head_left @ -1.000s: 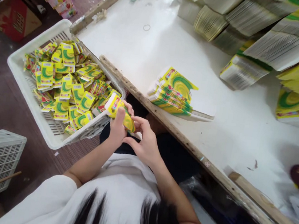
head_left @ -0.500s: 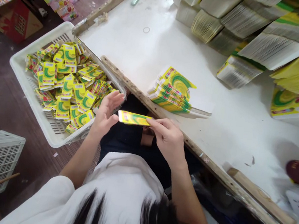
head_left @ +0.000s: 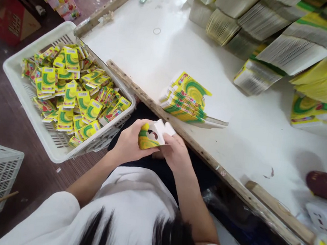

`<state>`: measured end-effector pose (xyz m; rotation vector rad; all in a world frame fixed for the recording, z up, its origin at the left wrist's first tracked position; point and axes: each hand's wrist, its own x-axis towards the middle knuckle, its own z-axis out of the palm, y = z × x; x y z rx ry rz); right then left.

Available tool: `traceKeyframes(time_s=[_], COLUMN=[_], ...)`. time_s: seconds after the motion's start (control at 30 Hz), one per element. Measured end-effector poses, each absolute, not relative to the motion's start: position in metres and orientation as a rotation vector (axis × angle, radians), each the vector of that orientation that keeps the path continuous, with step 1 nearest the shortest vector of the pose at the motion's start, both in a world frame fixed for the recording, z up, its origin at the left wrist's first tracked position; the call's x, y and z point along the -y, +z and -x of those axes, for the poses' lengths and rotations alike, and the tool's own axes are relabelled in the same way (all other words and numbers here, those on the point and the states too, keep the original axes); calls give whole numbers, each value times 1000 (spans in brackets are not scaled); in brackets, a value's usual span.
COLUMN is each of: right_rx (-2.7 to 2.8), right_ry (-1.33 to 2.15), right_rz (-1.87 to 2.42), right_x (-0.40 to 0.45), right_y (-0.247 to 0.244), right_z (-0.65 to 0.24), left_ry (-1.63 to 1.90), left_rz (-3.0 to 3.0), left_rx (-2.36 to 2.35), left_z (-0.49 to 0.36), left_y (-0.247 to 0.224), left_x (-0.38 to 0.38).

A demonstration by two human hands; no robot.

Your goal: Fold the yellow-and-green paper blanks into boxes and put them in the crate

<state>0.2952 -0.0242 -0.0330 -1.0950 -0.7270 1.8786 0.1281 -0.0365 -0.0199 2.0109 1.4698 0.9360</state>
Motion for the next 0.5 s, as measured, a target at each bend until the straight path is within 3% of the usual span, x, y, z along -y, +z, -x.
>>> traceKeyframes(time_s=[0.1,0.2,0.37,0.5], right_rx=[550,566,554,872], right_ry=[2164,2037,1925,1882], right_rz=[907,784,925,1006], right_x=[26,32,29,23], right_y=[-39,-37,-38,-53], right_z=[-286,-281,-283,-288], left_ry=[1003,995,913,754], left_rz=[-2057,-2057,-2169,-2218], left_rx=[-1438,-1463,-1425,-1456], left_z=[-129,-130,-133,-130], left_y=[-21,-24,-29,-29], left_x=[34,31,26,25])
